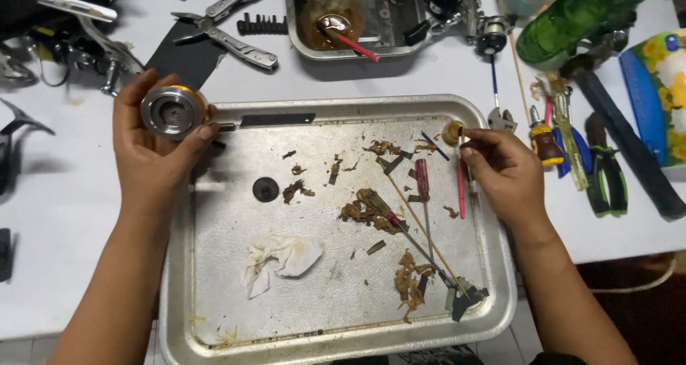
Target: The person cleans a disassembled fishing reel using a small brush and a liquid solution. They scrub the internal components and the spool, then wipe the parts with a cloth. The person handles the reel body and spool separately, dipping the brush into a container of liquid to remove grime.
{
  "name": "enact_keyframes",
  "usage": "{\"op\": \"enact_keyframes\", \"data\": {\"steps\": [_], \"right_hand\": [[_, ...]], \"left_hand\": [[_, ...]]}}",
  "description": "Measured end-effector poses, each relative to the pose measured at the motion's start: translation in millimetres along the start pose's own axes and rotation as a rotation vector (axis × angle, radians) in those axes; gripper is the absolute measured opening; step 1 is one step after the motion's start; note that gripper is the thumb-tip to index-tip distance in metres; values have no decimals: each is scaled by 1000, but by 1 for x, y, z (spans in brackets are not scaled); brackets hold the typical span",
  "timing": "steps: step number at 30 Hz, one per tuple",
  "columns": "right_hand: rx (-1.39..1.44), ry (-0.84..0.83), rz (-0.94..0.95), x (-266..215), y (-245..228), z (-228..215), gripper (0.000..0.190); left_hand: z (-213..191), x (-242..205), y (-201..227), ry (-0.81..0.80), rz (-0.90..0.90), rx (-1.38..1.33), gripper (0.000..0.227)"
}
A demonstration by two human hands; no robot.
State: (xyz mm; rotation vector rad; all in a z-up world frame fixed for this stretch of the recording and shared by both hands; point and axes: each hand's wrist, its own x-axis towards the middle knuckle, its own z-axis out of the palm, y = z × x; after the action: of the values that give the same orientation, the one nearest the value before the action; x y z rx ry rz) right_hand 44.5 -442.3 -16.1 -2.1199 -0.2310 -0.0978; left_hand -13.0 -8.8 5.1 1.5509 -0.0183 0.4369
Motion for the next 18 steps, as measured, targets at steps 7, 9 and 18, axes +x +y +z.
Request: {"op": "enact_keyframes", "data": {"steps": [7, 9, 18], "right_hand": [[-85, -44, -167, 6, -11, 0, 22], [-102, -46, -178, 6, -7, -1, 22], [-139, -60, -243, 10, -5, 1, 20]], "left_hand": [[-2, 4, -6, 32, -62, -62, 67], [-1, 5, -8, 39, -62, -80, 68], [-3, 5, -3, 35, -89, 28, 68]]}}
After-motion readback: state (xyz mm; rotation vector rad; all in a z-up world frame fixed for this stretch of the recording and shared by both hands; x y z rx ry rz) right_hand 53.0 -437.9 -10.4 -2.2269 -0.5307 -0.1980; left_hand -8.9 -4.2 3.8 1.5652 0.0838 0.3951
